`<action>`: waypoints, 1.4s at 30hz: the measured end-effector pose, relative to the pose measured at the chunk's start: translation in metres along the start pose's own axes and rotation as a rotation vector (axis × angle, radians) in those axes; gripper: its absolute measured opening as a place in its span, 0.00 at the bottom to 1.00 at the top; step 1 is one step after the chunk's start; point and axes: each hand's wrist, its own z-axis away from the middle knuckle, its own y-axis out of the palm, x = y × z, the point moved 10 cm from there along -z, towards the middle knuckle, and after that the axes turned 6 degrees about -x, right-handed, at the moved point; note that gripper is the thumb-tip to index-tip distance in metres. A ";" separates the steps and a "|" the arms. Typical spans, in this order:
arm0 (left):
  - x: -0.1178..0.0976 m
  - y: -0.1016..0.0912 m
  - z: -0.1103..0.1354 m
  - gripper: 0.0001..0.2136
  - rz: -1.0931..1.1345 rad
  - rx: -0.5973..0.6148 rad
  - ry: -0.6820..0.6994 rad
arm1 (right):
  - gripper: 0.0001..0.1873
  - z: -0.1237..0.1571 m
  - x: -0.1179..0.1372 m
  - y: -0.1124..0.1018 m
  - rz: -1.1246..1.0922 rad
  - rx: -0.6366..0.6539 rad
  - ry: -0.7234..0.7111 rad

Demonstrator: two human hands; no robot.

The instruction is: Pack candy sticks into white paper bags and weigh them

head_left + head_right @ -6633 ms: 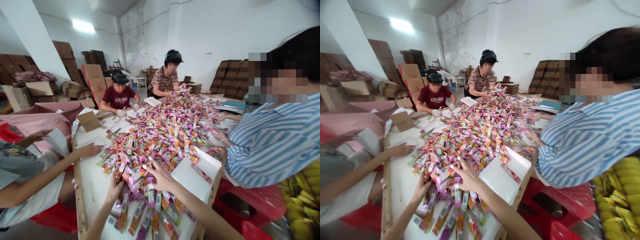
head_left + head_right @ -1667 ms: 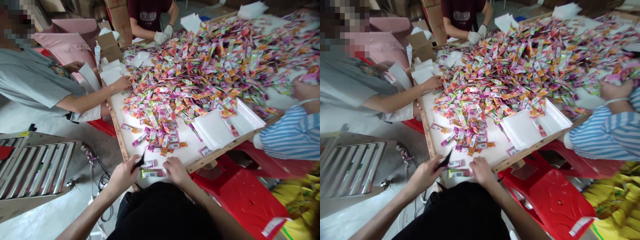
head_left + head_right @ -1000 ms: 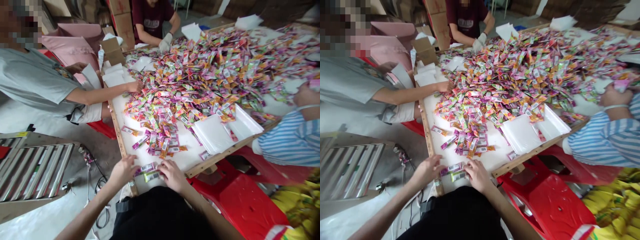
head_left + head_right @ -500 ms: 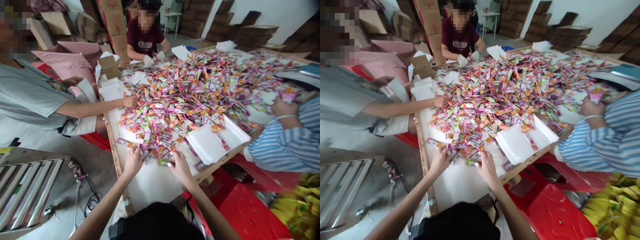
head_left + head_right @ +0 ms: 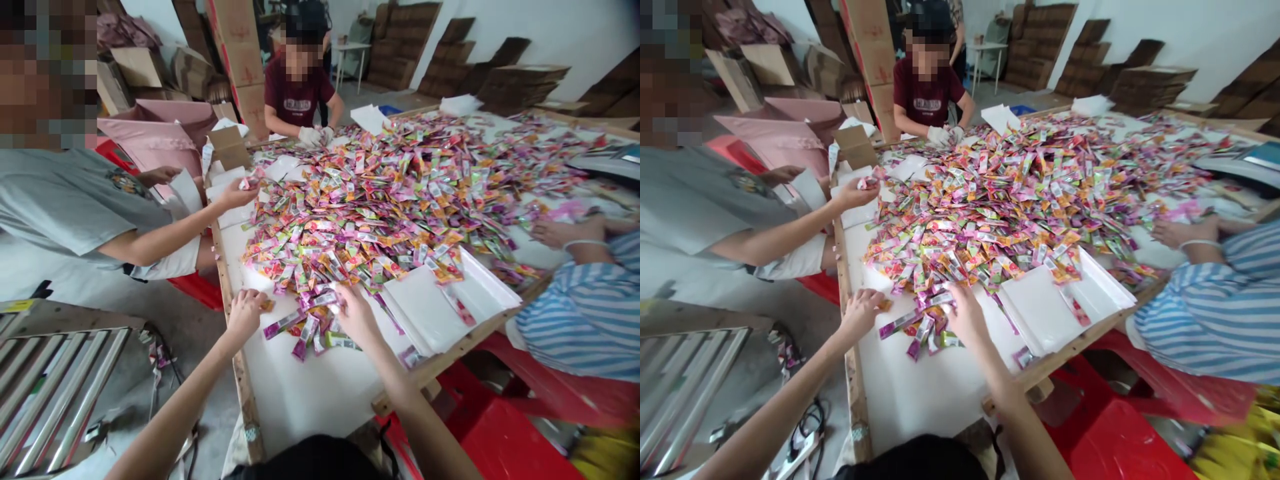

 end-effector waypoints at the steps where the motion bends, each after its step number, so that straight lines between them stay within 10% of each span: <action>1: -0.007 0.005 -0.003 0.10 0.000 0.021 0.026 | 0.23 -0.011 0.012 0.011 -0.023 -0.018 -0.046; 6: -0.030 0.022 -0.003 0.08 0.146 0.067 0.057 | 0.09 -0.033 0.007 0.042 -0.220 -0.012 -0.056; 15: -0.007 0.036 0.003 0.14 0.160 0.026 -0.063 | 0.10 -0.008 -0.032 -0.010 -0.033 -0.010 0.042; 20: -0.012 0.038 -0.006 0.07 0.139 0.084 -0.113 | 0.18 -0.032 -0.021 0.026 0.239 0.008 0.162; 24: 0.017 0.044 0.008 0.06 0.492 0.081 -0.302 | 0.15 -0.014 -0.032 0.053 0.280 0.234 0.157; 27: 0.047 0.043 0.017 0.10 0.743 0.005 -0.487 | 0.17 -0.008 -0.041 0.026 0.127 0.171 0.110; 32: 0.037 0.009 -0.031 0.20 0.705 -0.158 -0.471 | 0.19 -0.054 -0.060 -0.026 0.253 -0.018 0.112; 37: -0.009 0.016 -0.085 0.13 0.628 -0.034 -0.391 | 0.17 -0.094 -0.066 0.000 0.655 0.183 0.020; 42: 0.007 0.019 -0.074 0.09 0.717 -0.096 -0.426 | 0.15 -0.087 -0.073 -0.005 0.702 0.215 -0.016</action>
